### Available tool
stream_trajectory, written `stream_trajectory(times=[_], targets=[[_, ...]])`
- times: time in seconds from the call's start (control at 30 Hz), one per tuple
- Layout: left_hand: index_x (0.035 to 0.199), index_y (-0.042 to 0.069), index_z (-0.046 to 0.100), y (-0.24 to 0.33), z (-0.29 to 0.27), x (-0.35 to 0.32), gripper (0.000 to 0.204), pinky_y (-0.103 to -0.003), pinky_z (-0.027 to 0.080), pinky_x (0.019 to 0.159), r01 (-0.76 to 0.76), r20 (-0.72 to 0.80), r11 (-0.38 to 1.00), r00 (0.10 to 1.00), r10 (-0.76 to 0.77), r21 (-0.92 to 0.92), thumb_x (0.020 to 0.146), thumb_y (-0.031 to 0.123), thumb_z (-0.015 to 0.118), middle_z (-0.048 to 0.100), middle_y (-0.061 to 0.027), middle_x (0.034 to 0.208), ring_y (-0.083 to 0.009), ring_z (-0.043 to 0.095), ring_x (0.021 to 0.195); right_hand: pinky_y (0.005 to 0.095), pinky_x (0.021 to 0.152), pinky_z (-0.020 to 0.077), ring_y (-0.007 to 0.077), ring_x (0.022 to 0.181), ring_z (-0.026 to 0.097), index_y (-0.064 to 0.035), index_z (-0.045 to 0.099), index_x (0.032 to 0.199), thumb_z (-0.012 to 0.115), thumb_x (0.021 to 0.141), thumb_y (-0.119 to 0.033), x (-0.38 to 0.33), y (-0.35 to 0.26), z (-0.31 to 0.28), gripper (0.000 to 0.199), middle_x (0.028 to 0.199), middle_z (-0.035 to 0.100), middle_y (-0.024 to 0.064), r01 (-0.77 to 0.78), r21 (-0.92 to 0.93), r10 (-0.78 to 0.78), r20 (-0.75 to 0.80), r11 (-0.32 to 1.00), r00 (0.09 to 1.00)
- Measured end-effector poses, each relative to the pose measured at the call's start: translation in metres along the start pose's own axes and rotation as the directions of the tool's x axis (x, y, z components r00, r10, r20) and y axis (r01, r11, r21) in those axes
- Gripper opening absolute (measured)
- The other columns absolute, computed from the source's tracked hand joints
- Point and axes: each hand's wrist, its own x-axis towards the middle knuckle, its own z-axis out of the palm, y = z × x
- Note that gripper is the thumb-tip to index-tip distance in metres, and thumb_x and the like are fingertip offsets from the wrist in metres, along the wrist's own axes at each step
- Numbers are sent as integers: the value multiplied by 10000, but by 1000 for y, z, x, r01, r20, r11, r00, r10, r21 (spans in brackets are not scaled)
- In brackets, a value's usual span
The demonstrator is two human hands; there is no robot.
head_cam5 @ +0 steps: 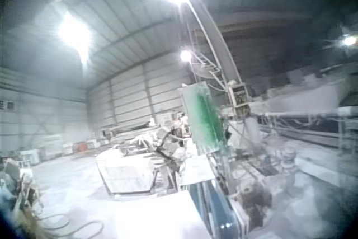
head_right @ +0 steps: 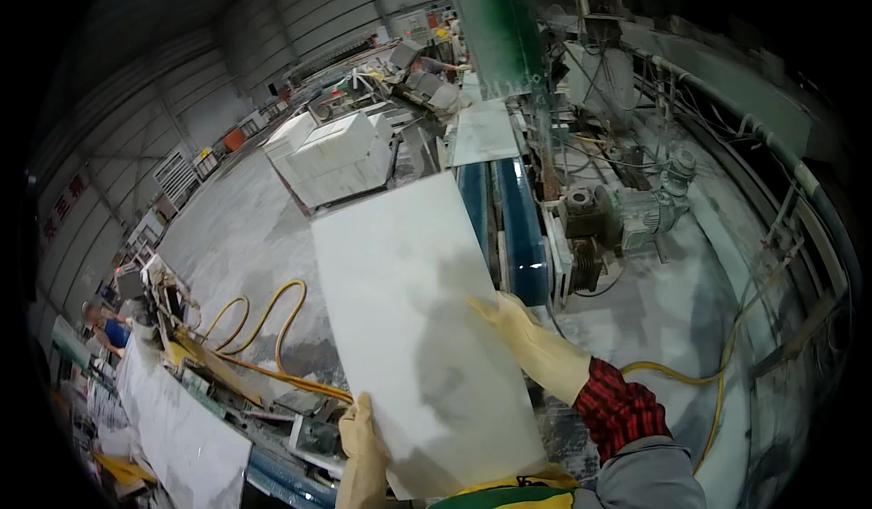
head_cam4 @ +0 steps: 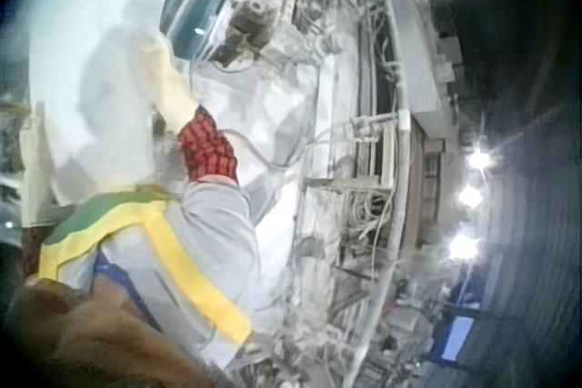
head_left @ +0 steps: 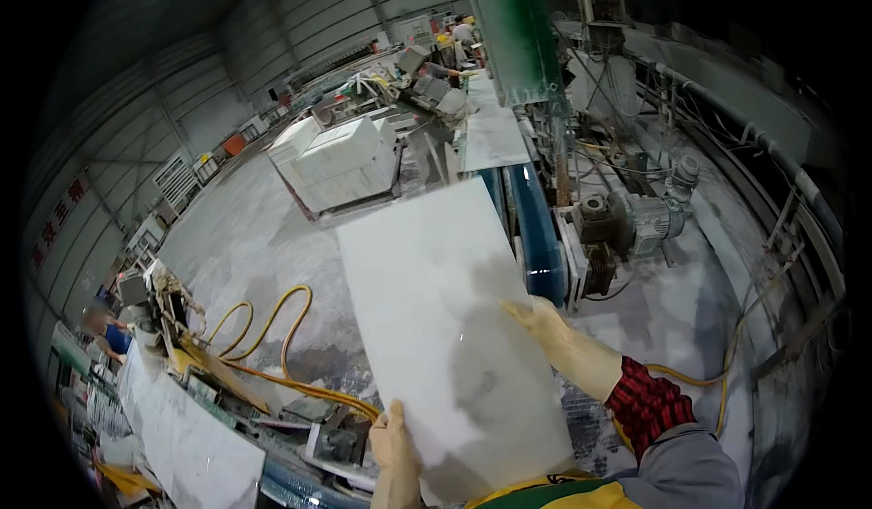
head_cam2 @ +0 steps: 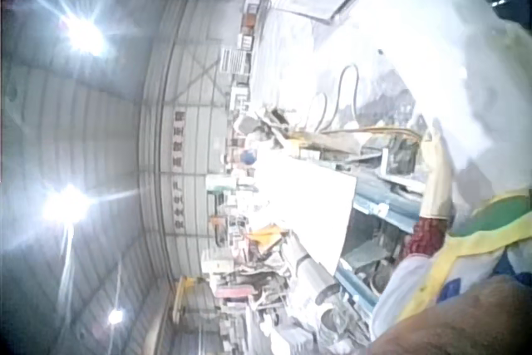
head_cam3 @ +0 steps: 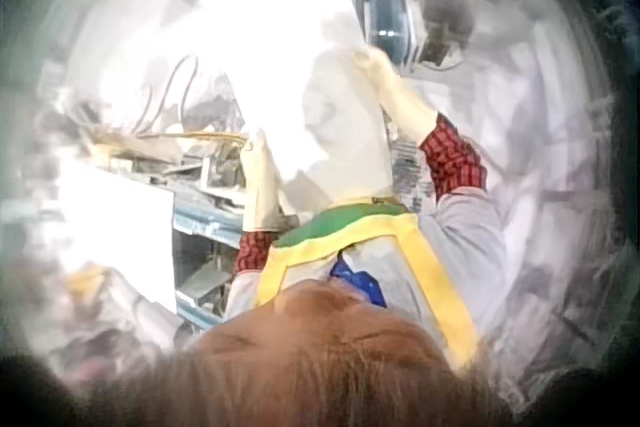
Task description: The person feeds large white stone slabs into a processing machine and retrieves them after they pass through. The person repeats this action with multiple slabs in a factory setting.
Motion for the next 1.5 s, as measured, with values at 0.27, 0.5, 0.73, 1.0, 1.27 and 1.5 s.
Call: stream_trajectory(times=[0.27, 0.5, 0.73, 1.0, 1.27, 1.5], targets=[[1210, -47, 773, -74, 103, 93, 478, -367, 551, 756, 159, 187, 965, 962, -199, 209, 1073, 410, 728, 784, -93, 1018, -189, 681, 839, 480, 1284, 373, 401, 1464, 538, -29, 519, 1601, 485, 992, 120, -7, 28, -115, 628, 1565, 586, 213, 527, -812, -543, 334, 249, 770], [1263, -30, 782, -76, 197, 174, 546, -346, 560, 828, 167, 307, 941, 916, -259, 293, 1069, 468, 669, 797, -89, 1061, -176, 707, 921, 501, 1311, 343, 411, 1474, 536, -24, 542, 1579, 488, 968, 150, 95, 46, -174, 637, 1579, 583, 221, 463, -848, -548, 266, 258, 793], [1325, 33, 758, -31, 263, 249, 526, -376, 540, 929, 79, 312, 744, 874, -372, 664, 1091, 475, 595, 792, -109, 1105, -240, 726, 1026, 478, 1295, 381, 394, 1450, 569, -5, 565, 1550, 506, 936, 165, 154, -11, -150, 640, 1539, 614, 247, 208, -887, -373, 44, 411, 927], [1378, -17, 691, -41, 286, 302, 517, -425, 556, 1011, 252, 429, 825, 757, -493, 505, 1100, 414, 629, 771, -151, 1216, -276, 723, 1123, 439, 1171, 495, 366, 1356, 649, -9, 545, 1588, 626, 980, -4, 129, 44, -189, 613, 1416, 701, 222, 136, -742, -54, 134, 657, 990], [1488, -165, 538, -41, 251, 316, 721, -436, 604, 1039, 484, 447, 611, 419, -790, 626, 1055, 372, 751, 671, -267, 1444, -322, 705, 1231, 454, 1065, 533, 436, 1251, 653, 9, 564, 1506, 718, 958, -157, 124, 50, -178, 593, 1334, 676, 254, -27, -539, 61, 44, 842, 997], [1409, -47, 570, -95, 265, 322, 578, -554, 535, 1135, 707, 412, 670, 553, -724, 228, 1074, 401, 713, 708, -226, 1289, -359, 686, 1205, 449, 1097, 527, 432, 1224, 665, -14, 496, 1566, 535, 1149, -207, 156, 2, -159, 461, 1344, 694, 233, -7, -818, -163, -123, 576, 979]])
